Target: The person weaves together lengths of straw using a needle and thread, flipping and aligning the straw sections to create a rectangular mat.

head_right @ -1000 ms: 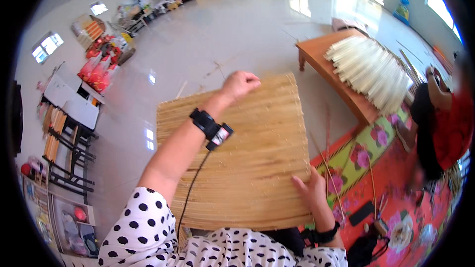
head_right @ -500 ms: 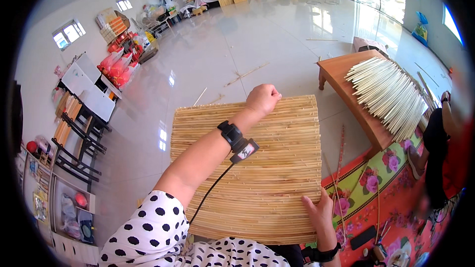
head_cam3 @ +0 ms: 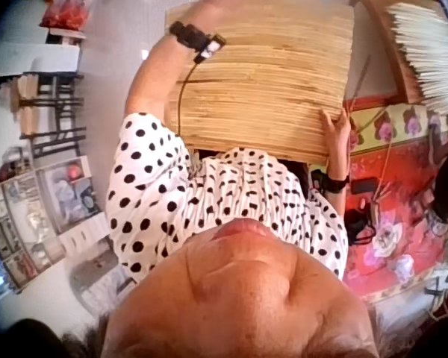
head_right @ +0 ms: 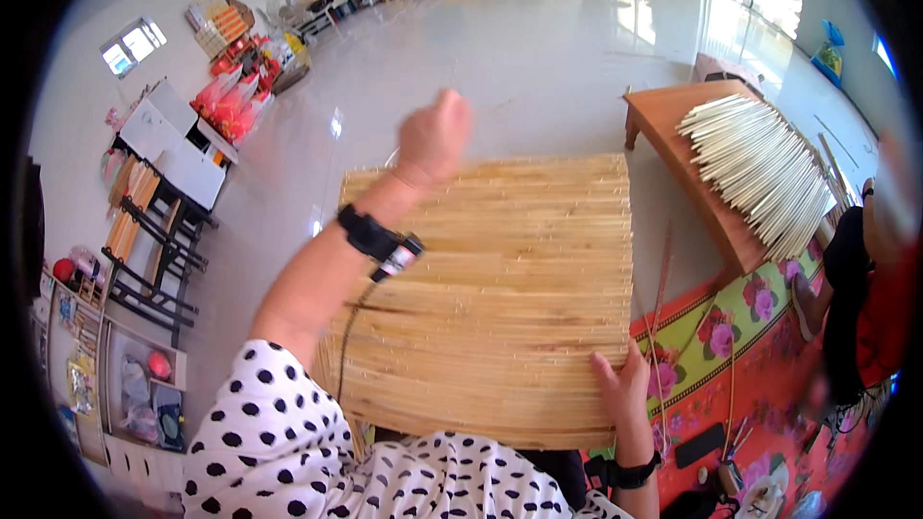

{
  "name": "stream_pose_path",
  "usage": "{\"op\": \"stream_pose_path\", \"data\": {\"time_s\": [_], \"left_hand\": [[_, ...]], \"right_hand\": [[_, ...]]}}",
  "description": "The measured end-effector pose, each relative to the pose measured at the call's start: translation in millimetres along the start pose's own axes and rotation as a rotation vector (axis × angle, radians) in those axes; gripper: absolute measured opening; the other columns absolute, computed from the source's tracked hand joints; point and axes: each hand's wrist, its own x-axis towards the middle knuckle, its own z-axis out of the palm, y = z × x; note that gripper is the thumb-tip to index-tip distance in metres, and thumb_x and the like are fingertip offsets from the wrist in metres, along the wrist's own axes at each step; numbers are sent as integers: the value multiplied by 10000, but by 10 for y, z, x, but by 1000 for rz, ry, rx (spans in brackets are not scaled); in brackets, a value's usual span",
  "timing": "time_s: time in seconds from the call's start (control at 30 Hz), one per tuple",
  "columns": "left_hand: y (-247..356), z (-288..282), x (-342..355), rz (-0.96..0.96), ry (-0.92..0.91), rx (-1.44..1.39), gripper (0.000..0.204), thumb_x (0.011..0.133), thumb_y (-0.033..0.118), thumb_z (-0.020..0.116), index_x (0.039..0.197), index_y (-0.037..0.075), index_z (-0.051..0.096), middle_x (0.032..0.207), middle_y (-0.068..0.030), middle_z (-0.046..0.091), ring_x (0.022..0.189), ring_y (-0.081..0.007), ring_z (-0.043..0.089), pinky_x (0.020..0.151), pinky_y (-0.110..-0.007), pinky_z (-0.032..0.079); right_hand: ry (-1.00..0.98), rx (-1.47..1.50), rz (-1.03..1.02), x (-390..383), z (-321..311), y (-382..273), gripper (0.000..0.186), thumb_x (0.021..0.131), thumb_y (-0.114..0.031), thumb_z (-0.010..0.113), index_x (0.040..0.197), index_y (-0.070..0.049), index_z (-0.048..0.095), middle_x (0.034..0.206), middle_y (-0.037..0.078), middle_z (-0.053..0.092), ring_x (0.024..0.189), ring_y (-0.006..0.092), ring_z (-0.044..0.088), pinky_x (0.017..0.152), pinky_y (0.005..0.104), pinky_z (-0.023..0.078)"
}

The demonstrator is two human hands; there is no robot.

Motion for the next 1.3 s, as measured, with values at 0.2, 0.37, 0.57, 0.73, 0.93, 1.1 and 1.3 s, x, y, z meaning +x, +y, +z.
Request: {"op": "stream_pose_path", "data": {"time_s": [0.2, 0.37, 0.57, 0.73, 0.93, 1.1, 1.3], "left_hand": [[-1374, -1032, -144, -244, -90, 402, 179, 848, 294, 551, 834, 117, 559, 721, -187, 591, 692, -382, 583, 587, -482, 465], [-2007, -1572, -630, -338, -37, 985, 572, 820, 344, 606, 1323, 208, 371, 1375, -203, 293, 1245, -412, 308, 874, -619, 365], [-2023, -1198, -1077, -229, -251, 485, 720, 829, 401, 592, 1409, 155, 241, 1448, -209, 168, 1330, -383, 185, 984, -581, 298], [-1480, -901, -1073, -666, -365, -153, 732, 882, 375, 544, 1407, 17, 182, 1459, -210, 175, 1360, -320, 167, 1088, -406, 194], [-1831, -908, -824, -1170, -432, -868, 507, 893, 330, 543, 1206, -59, 464, 1229, -209, 497, 1122, -267, 503, 893, -376, 438], [-1670, -750, -861, -1151, -364, -925, 346, 878, 334, 569, 996, 11, 606, 974, -115, 633, 893, -193, 615, 682, -337, 518], [-1832, -646, -935, -1172, -317, -940, 434, 889, 335, 546, 1107, -41, 538, 1137, -183, 558, 1031, -239, 550, 819, -377, 456]], "right_hand": [[-17, 23, 21, -17, 12, -62, 370, 783, -132, 662, 1082, 45, 536, 933, 134, 653, 842, 185, 614, 766, 300, 470], [-31, -48, 64, -14, -14, -72, 351, 794, -73, 627, 1105, 51, 523, 983, 126, 634, 892, 181, 588, 803, 290, 451], [-52, -11, 64, 2, -13, -29, 355, 803, -84, 602, 1121, 53, 524, 1020, 133, 625, 933, 198, 577, 847, 299, 430], [-72, 2, 57, 21, -18, 56, 350, 814, -112, 604, 1115, 51, 528, 1017, 130, 623, 937, 196, 569, 846, 300, 429], [-81, -20, 48, 1, 12, -48, 326, 838, -143, 606, 1092, 48, 536, 1006, 122, 622, 920, 181, 570, 831, 293, 433], [-19, -24, 5, 0, 36, 14, 312, 844, -147, 599, 1080, 49, 537, 984, 121, 626, 902, 183, 577, 811, 296, 442], [-34, -91, 2, -2, -3, -1, 314, 854, -162, 598, 1078, 50, 539, 976, 121, 628, 887, 176, 578, 800, 295, 445]]}}
